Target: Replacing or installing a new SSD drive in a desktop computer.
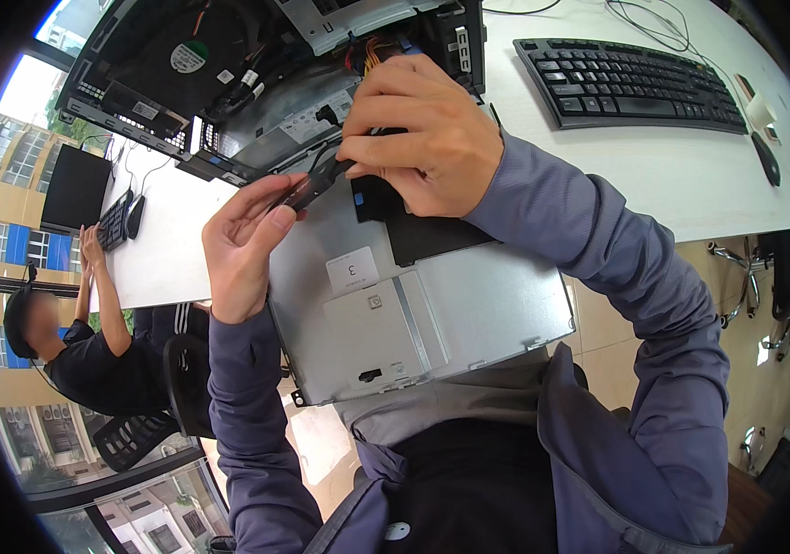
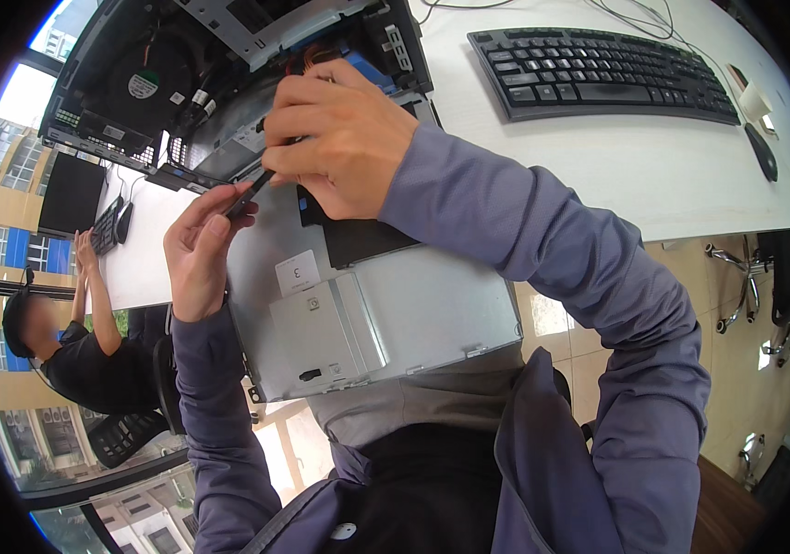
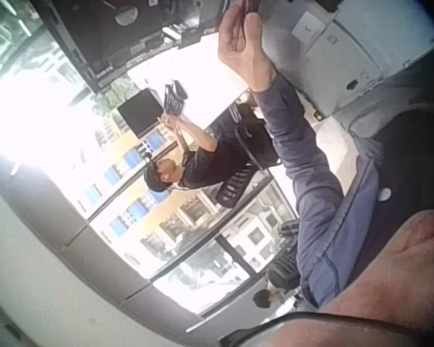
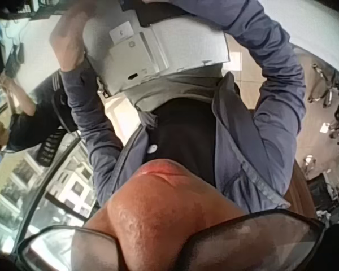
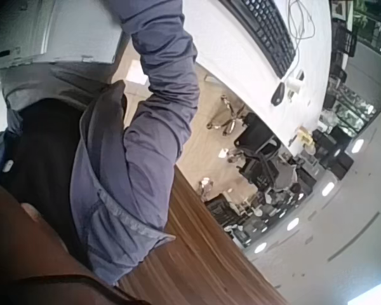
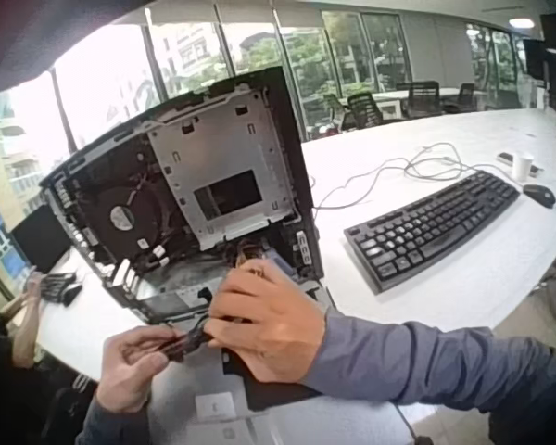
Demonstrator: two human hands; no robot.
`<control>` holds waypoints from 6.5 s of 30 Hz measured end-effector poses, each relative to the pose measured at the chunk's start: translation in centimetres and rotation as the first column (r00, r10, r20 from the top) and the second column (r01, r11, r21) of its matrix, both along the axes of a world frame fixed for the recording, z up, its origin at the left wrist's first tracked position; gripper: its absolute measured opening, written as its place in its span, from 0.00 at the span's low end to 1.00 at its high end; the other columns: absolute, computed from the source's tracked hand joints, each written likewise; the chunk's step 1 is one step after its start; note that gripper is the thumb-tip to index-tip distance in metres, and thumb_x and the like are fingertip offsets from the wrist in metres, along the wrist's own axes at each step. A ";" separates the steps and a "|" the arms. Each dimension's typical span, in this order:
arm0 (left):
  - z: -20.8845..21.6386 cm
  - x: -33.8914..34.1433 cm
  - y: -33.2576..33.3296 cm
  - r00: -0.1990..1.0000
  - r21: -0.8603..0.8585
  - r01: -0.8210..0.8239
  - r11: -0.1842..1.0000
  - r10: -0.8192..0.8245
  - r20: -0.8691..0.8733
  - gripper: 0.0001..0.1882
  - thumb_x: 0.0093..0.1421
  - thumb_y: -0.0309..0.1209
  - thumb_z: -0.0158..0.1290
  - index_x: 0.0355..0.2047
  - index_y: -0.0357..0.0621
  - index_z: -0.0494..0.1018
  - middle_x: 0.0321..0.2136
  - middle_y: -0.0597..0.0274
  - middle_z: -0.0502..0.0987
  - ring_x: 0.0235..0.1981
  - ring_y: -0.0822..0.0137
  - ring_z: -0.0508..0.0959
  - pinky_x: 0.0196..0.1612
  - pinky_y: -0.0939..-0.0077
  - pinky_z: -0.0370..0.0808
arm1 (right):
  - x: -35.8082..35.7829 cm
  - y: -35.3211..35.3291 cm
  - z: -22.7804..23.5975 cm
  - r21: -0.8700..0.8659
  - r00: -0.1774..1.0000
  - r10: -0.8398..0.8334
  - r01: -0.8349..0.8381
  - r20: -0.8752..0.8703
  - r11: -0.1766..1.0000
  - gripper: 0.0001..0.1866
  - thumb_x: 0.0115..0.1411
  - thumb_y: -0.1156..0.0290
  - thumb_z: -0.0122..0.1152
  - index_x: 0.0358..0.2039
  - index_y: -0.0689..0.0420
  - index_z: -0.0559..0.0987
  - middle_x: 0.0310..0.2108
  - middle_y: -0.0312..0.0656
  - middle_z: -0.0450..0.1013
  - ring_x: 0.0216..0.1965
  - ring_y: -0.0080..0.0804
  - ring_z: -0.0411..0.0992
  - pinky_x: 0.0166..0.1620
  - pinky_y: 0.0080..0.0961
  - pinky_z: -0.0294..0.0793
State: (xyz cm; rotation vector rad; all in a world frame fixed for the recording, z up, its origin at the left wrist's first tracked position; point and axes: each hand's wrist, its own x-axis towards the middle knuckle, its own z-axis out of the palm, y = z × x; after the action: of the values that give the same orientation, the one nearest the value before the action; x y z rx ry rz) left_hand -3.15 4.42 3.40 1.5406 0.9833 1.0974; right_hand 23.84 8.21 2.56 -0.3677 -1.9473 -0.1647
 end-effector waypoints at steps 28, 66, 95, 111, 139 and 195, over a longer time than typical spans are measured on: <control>-0.2 0.3 -1.2 0.987 0.420 -0.092 0.903 0.140 -0.085 0.35 0.46 0.15 0.72 0.55 0.31 0.69 0.57 0.49 0.71 0.56 0.63 0.75 0.61 0.69 0.77 | -0.7 2.7 4.3 -0.685 0.962 0.012 0.187 0.274 0.704 0.13 0.60 0.63 0.67 0.43 0.55 0.88 0.37 0.53 0.83 0.40 0.49 0.81 0.47 0.39 0.79; 0.2 1.0 0.2 0.929 -0.174 -0.054 0.983 0.113 0.353 0.22 0.70 0.19 0.48 0.63 0.31 0.60 0.53 0.44 0.77 0.52 0.54 0.82 0.54 0.56 0.83 | 0.4 4.0 3.8 -0.792 0.953 0.300 -0.156 0.036 0.591 0.10 0.57 0.76 0.70 0.40 0.57 0.89 0.35 0.47 0.84 0.36 0.36 0.82 0.44 0.26 0.79; 0.4 2.1 0.0 0.933 -0.158 -0.044 0.986 0.097 0.347 0.21 0.71 0.19 0.47 0.63 0.29 0.60 0.53 0.45 0.77 0.52 0.56 0.81 0.55 0.57 0.82 | -0.9 2.9 4.8 -0.763 0.986 0.158 -0.146 -0.059 0.630 0.08 0.52 0.73 0.70 0.32 0.62 0.88 0.29 0.41 0.84 0.29 0.30 0.82 0.39 0.24 0.82; 2.7 1.3 0.2 0.885 -0.226 -0.119 0.967 0.207 0.417 0.18 0.71 0.23 0.51 0.58 0.28 0.66 0.50 0.45 0.78 0.49 0.57 0.82 0.56 0.57 0.82 | -2.0 -1.1 4.8 -0.050 0.892 -0.199 0.239 0.407 0.970 0.26 0.48 0.58 0.79 0.48 0.49 0.83 0.49 0.37 0.78 0.46 0.38 0.72 0.48 0.35 0.70; 2.1 -0.2 -0.9 0.730 0.772 -0.181 0.609 0.609 -0.310 0.10 0.62 0.24 0.61 0.44 0.40 0.81 0.40 0.59 0.82 0.33 0.65 0.83 0.34 0.74 0.80 | -7.3 2.6 3.1 0.406 0.715 -0.583 0.435 0.387 0.804 0.20 0.56 0.70 0.61 0.47 0.67 0.82 0.31 0.38 0.80 0.40 0.30 0.74 0.50 0.37 0.67; 17.8 4.4 5.2 0.526 0.915 0.389 0.111 0.788 -0.319 0.63 0.39 0.60 0.72 0.72 0.46 0.57 0.68 0.57 0.64 0.67 0.47 0.63 0.69 0.48 0.62 | 7.5 1.2 13.2 0.364 0.729 -0.617 0.511 0.296 0.778 0.59 0.29 0.53 0.85 0.67 0.45 0.68 0.69 0.51 0.58 0.68 0.56 0.57 0.68 0.55 0.59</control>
State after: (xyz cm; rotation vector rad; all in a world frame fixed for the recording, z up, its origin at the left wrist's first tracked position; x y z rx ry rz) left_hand 1.28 9.62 21.23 3.4957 1.1714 1.3575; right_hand 31.32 9.36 15.76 -0.8083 -2.1171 -0.9643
